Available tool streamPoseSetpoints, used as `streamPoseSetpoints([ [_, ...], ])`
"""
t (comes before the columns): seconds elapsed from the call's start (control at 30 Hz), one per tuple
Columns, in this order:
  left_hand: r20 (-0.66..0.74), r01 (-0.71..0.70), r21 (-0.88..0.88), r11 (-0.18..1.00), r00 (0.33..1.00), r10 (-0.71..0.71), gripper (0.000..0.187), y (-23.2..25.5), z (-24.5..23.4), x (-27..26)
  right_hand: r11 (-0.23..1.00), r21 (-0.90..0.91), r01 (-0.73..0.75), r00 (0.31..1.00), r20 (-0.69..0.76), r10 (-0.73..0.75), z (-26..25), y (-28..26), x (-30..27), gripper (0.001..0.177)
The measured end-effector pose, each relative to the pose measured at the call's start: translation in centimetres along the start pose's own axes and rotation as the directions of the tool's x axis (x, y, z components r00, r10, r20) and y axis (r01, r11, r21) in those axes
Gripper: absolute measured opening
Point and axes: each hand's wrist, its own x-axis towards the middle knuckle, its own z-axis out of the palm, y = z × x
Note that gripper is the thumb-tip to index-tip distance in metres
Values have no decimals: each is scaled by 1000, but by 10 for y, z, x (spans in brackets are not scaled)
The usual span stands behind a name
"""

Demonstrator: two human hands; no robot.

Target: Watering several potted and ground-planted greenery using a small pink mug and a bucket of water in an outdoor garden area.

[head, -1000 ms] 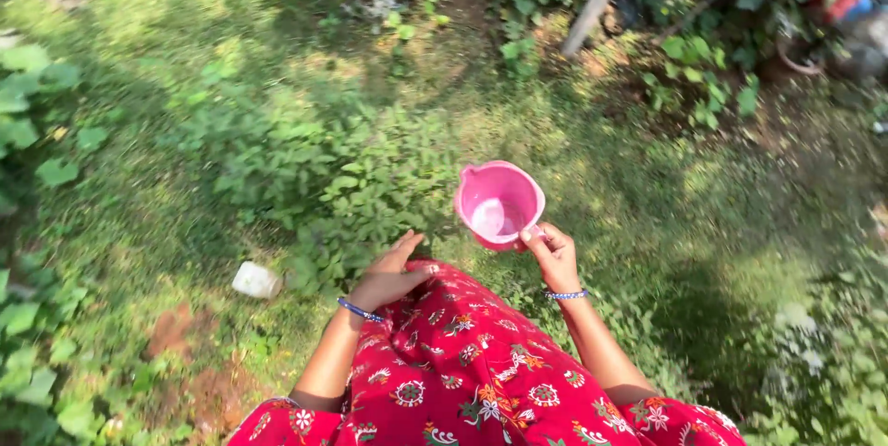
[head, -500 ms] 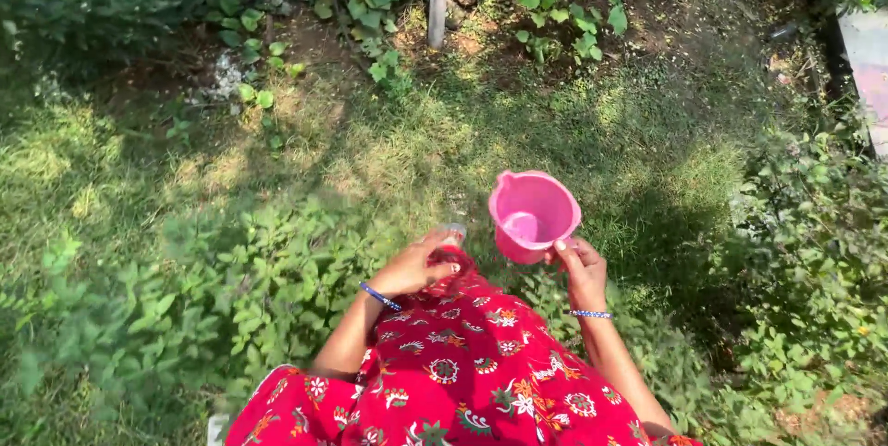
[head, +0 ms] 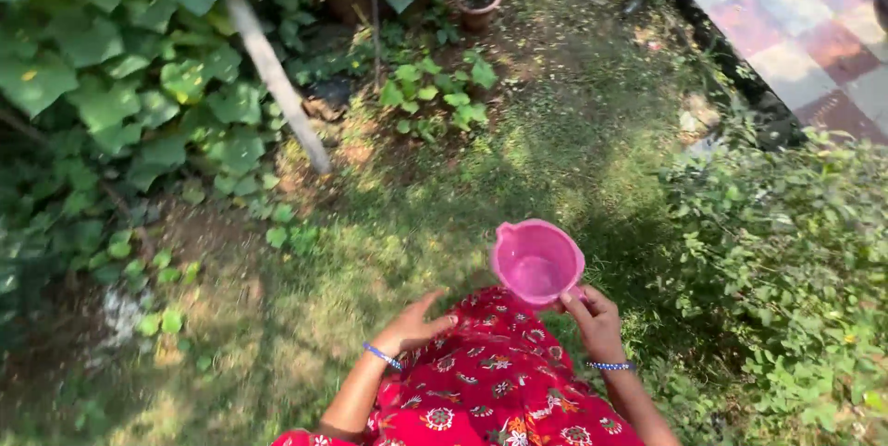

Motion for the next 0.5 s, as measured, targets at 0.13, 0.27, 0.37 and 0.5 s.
streamPoseSetpoints([
  [0.13, 129, -169, 119, 978, 980, 153, 83, 32, -14, 95, 992, 125, -35, 976, -211, 61, -33, 36, 44, 18],
  [0.27, 170, -294, 169, 941, 949, 266, 83, 95, -27, 206, 996, 86, 11, 936, -350, 20, -65, 44, 121, 22],
  [0.37, 257, -219, 156, 963, 951, 174, 85, 176, -39, 274, 998, 52, -30, 916, -399, 48, -102, 16, 181, 17],
  [0.5, 352, -215, 170, 962, 925, 145, 83, 257, -50, 358, 999, 32, -6, 924, -382, 17, -146, -40, 256, 17],
])
